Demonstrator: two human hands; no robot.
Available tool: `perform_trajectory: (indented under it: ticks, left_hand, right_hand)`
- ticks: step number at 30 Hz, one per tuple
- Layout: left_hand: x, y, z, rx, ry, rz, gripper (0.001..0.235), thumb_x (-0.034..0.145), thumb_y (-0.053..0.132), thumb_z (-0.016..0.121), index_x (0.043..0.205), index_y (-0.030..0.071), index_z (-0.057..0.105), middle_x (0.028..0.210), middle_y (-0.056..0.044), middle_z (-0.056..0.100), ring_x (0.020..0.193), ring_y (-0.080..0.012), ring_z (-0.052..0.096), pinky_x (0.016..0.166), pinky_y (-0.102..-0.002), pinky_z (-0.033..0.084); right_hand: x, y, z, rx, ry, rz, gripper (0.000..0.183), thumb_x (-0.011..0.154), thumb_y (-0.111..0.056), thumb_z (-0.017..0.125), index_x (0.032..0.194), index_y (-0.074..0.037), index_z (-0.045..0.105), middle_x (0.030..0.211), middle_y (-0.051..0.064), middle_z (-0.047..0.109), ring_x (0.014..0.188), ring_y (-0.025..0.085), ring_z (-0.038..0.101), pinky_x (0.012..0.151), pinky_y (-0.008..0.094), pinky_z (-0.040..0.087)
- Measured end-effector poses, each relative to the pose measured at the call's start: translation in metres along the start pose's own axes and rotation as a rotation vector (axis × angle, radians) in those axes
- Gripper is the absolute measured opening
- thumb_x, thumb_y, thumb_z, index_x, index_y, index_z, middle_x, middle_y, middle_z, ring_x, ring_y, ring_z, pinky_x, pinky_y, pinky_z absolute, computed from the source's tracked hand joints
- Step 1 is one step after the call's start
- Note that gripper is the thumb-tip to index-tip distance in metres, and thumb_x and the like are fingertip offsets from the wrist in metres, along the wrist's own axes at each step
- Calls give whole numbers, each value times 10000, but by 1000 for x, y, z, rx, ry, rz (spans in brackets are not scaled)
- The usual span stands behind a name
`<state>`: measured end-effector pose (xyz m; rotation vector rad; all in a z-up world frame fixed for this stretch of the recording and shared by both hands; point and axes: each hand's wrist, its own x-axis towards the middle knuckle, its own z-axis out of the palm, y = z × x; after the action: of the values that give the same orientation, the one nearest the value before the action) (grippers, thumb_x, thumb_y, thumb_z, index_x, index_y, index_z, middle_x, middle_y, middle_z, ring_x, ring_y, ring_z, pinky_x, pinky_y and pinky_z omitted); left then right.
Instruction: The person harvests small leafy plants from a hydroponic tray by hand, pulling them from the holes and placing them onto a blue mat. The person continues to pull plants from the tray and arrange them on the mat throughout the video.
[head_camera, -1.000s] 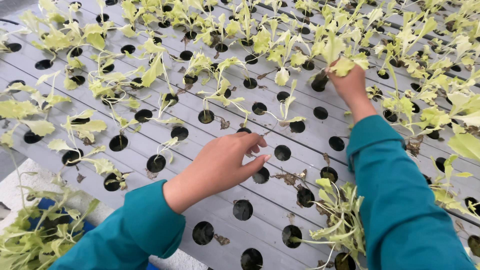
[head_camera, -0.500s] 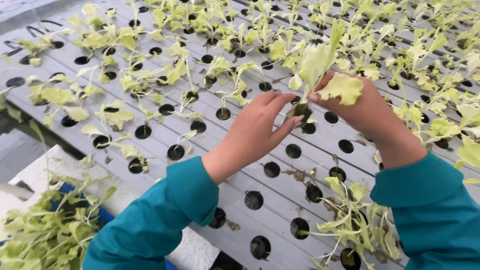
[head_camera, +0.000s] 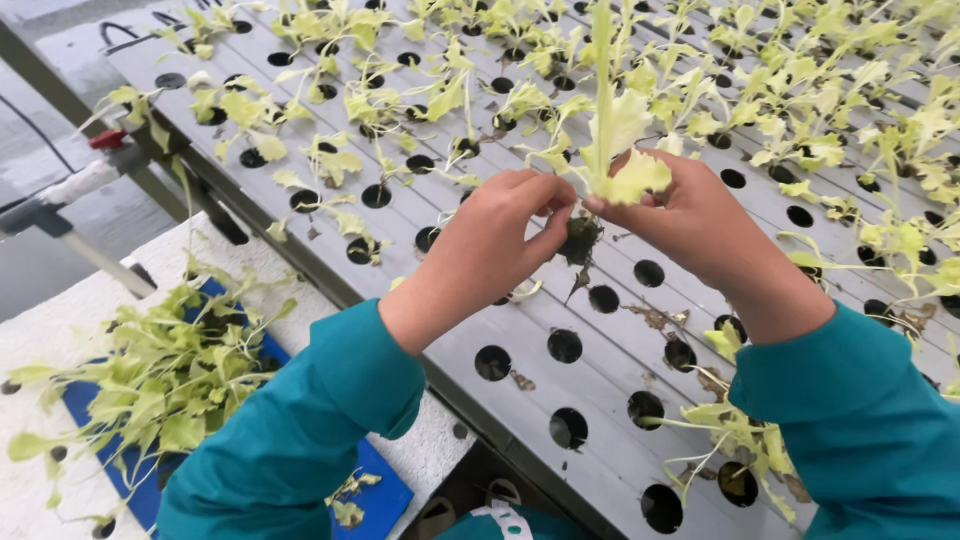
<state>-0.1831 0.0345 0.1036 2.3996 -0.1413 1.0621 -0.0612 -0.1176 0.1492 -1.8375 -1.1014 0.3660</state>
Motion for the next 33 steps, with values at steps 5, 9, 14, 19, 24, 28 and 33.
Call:
perform_trajectory:
  ticks: [5, 9, 14, 19, 24, 28, 33]
  left_hand:
    - [-18, -3, -11, 79, 60, -1, 66, 870, 117, 574, 935, 122, 565, 780, -14, 569, 796, -188, 634, 683, -325, 541]
    - [-27, -3, -19, 28, 100, -24, 112, 887, 65, 544, 981, 115, 580, 762, -31, 567, 767, -205, 625, 671, -340, 549]
    - [-38, -6, -24, -3, 113, -33, 151, 865, 20, 557, 972, 102, 625, 761, -43, 541, 744, -207, 597, 677, -344, 529]
    - [-45, -9, -29, 24, 172, -64, 140, 841, 5, 578, 920, 94, 651, 738, -29, 501, 721, -200, 570, 659, -341, 519]
    - [-52, 1, -43, 28, 299, -157, 216, 906, 35, 523, 1092, 89, 620, 810, -69, 574, 744, -207, 617, 666, -318, 539]
    - [-67, 21, -56, -26, 397, -251, 219, 947, 88, 479, 1122, 127, 604, 848, -21, 578, 769, -143, 601, 688, -276, 521]
    - [-89, 23, -36, -151, 460, -417, 202, 879, 118, 623, 1078, 82, 619, 829, -64, 607, 690, -174, 645, 601, -272, 540]
  right_hand:
    - [7, 10, 23, 145, -31, -18, 191, 805, -127, 718, 952, -44, 630, 765, 68, 587, 757, 177, 558, 775, 338, 434]
    - [3, 7, 39, 174, -44, -39, 140, 812, -134, 705, 907, -69, 624, 735, 1, 528, 718, 111, 507, 666, 259, 391]
    - [-2, -7, 49, 157, -45, -45, 139, 806, -116, 701, 886, -49, 610, 710, 34, 515, 702, 123, 505, 674, 254, 388]
    - [-1, -10, 60, 159, -76, -68, 146, 803, -127, 714, 875, -54, 611, 719, 24, 533, 728, 120, 522, 645, 247, 384]
    - [-1, -40, 69, 182, -36, -74, 150, 834, -158, 679, 906, -69, 581, 736, 30, 533, 712, 106, 483, 626, 234, 374]
    - [13, -23, 76, 194, -39, -128, 152, 848, -163, 669, 918, -65, 577, 719, 57, 528, 609, 78, 463, 558, 212, 369]
    - [20, -23, 102, 30, 46, -157, 176, 787, -252, 709, 884, -133, 623, 750, 37, 557, 786, 126, 526, 651, 272, 406]
